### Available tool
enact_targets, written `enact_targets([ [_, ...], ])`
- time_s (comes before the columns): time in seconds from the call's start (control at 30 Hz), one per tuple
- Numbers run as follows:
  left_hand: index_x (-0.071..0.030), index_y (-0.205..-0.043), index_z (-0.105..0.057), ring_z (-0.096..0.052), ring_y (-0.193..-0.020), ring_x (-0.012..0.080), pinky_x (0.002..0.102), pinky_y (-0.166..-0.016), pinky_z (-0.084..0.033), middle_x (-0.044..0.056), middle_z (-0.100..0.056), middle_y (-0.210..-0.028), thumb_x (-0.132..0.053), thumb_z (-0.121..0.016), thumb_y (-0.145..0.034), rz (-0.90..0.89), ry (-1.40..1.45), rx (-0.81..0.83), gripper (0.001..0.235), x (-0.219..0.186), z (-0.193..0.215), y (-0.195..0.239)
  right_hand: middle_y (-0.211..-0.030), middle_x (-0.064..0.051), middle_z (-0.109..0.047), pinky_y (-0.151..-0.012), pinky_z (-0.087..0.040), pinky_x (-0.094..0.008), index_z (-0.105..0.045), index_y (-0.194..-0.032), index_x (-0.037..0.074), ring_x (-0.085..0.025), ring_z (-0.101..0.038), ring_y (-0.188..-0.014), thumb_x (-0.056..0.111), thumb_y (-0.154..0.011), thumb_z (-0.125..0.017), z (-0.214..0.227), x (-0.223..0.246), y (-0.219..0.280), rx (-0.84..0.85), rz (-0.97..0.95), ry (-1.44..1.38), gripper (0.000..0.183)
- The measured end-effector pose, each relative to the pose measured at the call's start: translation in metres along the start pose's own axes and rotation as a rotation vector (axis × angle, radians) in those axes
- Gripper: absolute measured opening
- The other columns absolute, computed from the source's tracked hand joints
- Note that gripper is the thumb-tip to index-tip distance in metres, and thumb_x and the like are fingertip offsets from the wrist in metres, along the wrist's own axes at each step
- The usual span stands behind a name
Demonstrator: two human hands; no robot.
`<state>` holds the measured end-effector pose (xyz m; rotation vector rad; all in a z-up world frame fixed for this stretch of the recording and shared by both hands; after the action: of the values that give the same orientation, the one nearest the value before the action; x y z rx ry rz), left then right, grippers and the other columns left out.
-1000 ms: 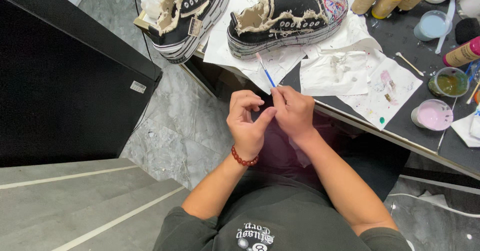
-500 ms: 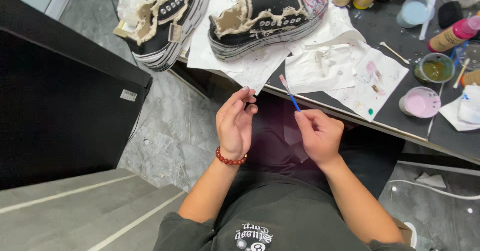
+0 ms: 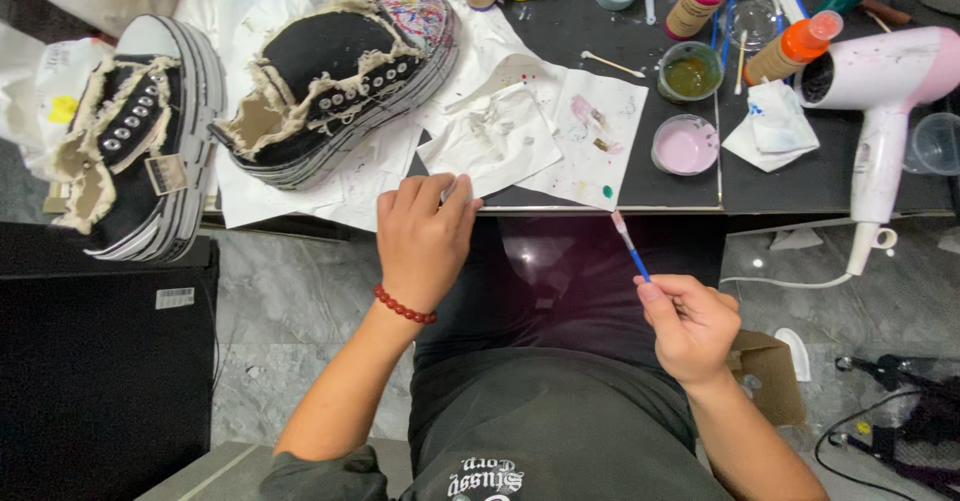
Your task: The person mixes pink paint in a small plastic cup using a blue paintbrush. They add more pink paint from a bottle and continue stirring. The person then wipes the brush on a paper towel and picks up a black sneaker to inspect it.
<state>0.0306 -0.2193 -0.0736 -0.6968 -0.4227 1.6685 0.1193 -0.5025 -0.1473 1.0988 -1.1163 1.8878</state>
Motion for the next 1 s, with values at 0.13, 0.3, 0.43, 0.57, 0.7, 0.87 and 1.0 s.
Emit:
enact_targets([
  [0.13, -0.009, -0.095, -0.073, -0.061, -0.085, 0.0214, 0.038, -0.076, -0.041, 0.001, -0.066, -0.087, -0.010, -0.078, -0.088, -0.120, -0.008, 0.081, 0.009, 0.007, -0.008, -0.010, -0.062, 0.000, -0.061, -0.051, -0.039, -0.019, -0.072, -0.099, -0.006, -0.004, -0.053, -0.053, 0.001, -0.097, -0.070, 0.023, -0.005, -0.008, -0.067, -0.039, -0.015, 0.007],
  [0.3, -0.008, -0.079, -0.066, -0.058, -0.078, 0.0251, 0.039, -0.074, -0.041, 0.004, -0.060, -0.077, -0.012, -0.083, -0.083, -0.204, 0.076, 0.120, 0.018, 0.019, -0.019, -0.022, -0.074, -0.004, -0.068, -0.061, -0.044, -0.022, -0.074, -0.109, -0.003, -0.006, -0.059, -0.062, 0.004, -0.102, -0.073, 0.077, 0.018, -0.049, -0.139, -0.021, 0.294, 0.010],
  [0.43, -0.008, -0.076, -0.064, -0.057, -0.077, 0.0253, 0.039, -0.074, -0.041, 0.003, -0.060, -0.076, -0.010, -0.086, -0.081, -0.155, 0.115, 0.144, 0.023, 0.022, -0.021, -0.024, -0.077, -0.003, -0.063, -0.059, -0.044, -0.026, -0.078, -0.111, 0.007, -0.013, -0.059, -0.063, 0.010, -0.100, -0.081, 0.100, 0.059, -0.094, 0.066, 0.161, 0.756, 0.012],
  [0.57, -0.009, -0.077, -0.063, -0.058, -0.077, 0.0246, 0.039, -0.072, -0.040, 0.003, -0.061, -0.078, -0.009, -0.085, -0.080, -0.090, 0.110, 0.150, 0.022, 0.022, -0.021, -0.025, -0.075, 0.002, -0.056, -0.063, -0.041, -0.032, -0.082, -0.107, 0.018, -0.019, -0.056, -0.071, 0.015, -0.083, -0.083, 0.094, 0.100, -0.136, 0.231, 0.558, 1.226, 0.024],
  [0.7, -0.009, -0.090, -0.068, -0.060, -0.083, 0.0234, 0.039, -0.074, -0.040, 0.001, -0.067, -0.089, -0.008, -0.082, -0.080, -0.111, 0.041, 0.162, 0.018, 0.014, -0.019, -0.022, -0.076, 0.007, -0.055, -0.073, -0.039, -0.032, -0.081, -0.101, 0.027, -0.015, -0.053, -0.078, 0.019, -0.076, -0.081, 0.074, 0.114, -0.161, 0.349, 0.807, 1.460, 0.026],
  [0.87, -0.010, -0.106, -0.072, -0.062, -0.098, 0.0225, 0.040, -0.084, -0.041, 0.000, -0.068, -0.100, -0.010, -0.080, -0.084, -0.092, 0.037, 0.158, 0.024, 0.007, -0.013, -0.017, -0.073, 0.009, -0.052, -0.076, -0.037, -0.034, -0.080, -0.099, 0.025, -0.014, -0.055, -0.082, 0.023, -0.076, -0.075, 0.052, 0.117, -0.175, 0.486, 0.856, 1.559, 0.024],
  [1.0, -0.008, -0.108, -0.072, -0.062, -0.104, 0.0259, 0.041, -0.088, -0.041, 0.003, -0.069, -0.105, -0.011, -0.082, -0.083, -0.064, 0.078, 0.122, 0.027, 0.007, -0.008, -0.014, -0.071, 0.010, -0.052, -0.074, -0.038, -0.033, -0.075, -0.086, 0.027, -0.012, -0.056, -0.080, 0.026, -0.074, -0.072, 0.040, 0.117, -0.178, 0.503, 0.896, 1.636, 0.013],
])
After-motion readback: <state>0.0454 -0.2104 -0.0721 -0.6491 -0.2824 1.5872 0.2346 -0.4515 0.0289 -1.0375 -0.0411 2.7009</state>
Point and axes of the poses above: each hand's wrist, its own y-axis away from the middle knuckle, its own z-axis out of the back of the hand, x = y × z, the point moved 5 cm from there along -y, towards the middle knuckle
